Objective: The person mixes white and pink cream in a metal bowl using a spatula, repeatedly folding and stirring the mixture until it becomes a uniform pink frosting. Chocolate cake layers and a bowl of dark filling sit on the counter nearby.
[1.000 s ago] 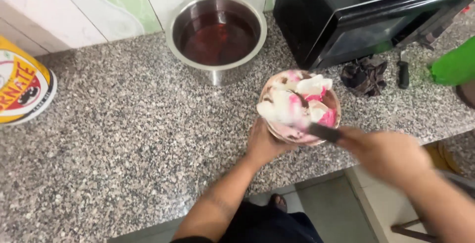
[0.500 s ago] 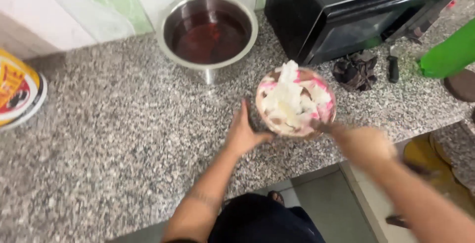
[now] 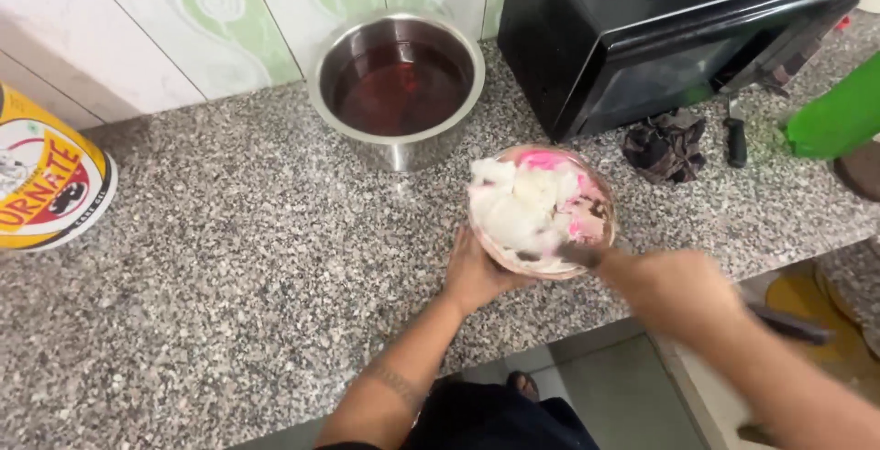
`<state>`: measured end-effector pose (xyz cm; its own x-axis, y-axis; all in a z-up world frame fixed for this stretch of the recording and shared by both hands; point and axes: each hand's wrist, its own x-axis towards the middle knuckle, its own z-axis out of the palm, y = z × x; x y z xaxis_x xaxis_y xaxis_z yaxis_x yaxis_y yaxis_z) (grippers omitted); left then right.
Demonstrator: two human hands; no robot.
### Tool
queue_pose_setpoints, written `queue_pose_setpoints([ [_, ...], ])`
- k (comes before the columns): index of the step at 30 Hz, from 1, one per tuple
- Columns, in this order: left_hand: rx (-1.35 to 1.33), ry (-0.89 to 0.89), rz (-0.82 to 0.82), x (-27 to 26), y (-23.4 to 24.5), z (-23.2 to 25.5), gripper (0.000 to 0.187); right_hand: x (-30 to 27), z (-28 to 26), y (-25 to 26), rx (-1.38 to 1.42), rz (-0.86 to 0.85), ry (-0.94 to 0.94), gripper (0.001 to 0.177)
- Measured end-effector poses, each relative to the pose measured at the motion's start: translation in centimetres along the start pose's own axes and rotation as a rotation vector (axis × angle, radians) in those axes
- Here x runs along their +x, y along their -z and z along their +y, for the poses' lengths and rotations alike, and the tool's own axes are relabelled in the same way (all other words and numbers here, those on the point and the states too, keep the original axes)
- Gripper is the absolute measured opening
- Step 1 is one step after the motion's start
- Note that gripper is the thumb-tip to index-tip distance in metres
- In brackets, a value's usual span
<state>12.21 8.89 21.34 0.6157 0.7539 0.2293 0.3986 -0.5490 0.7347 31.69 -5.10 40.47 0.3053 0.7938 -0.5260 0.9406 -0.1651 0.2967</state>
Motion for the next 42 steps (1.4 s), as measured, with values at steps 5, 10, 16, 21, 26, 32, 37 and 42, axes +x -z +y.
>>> queue_pose_setpoints([
  [5, -0.114, 0.037, -0.019, 0.5, 0.0, -1.1, 0.152, 3.8, 1.7, -6.4, 0.364, -0.032, -0.317, 0.052],
  [10, 0.097, -0.1, -0.004, 0.1, -1.3, -1.3, 0.135, 0.9, 0.1, -1.9, 0.027, 0.177, 0.071, 0.051],
  [16, -0.017, 0.107, -0.219, 1.9, 0.2, -0.3, 0.121, 5.6, -0.3, -10.9, -0.037, 0.219, -0.012, 0.045],
  [21, 0.0, 0.055, -0.128, 0.4, 1.1, 0.4, 0.132, 2.7, 3.3, -4.4, 0.13, 0.158, -0.081, 0.037],
  [26, -0.043, 0.072, -0.151, 2.2, 1.3, 0.6, 0.131, 5.9, 1.2, -9.9, 0.041, 0.139, -0.132, 0.03],
  [32, 0.046, 0.003, -0.14, 1.2, 0.6, -1.9, 0.131, 2.3, 2.5, -1.3, 0.199, -0.04, -0.148, 0.038],
  [37, -0.006, 0.02, -0.056, 2.0, -1.8, -2.2, 0.145, 4.4, -0.3, -9.4, 0.066, 0.081, 0.003, 0.045],
  [42, -0.054, -0.017, -0.07, 2.0, 1.0, -0.6, 0.147, 3.3, 4.3, -2.6, 0.14, 0.03, -0.107, 0.041],
])
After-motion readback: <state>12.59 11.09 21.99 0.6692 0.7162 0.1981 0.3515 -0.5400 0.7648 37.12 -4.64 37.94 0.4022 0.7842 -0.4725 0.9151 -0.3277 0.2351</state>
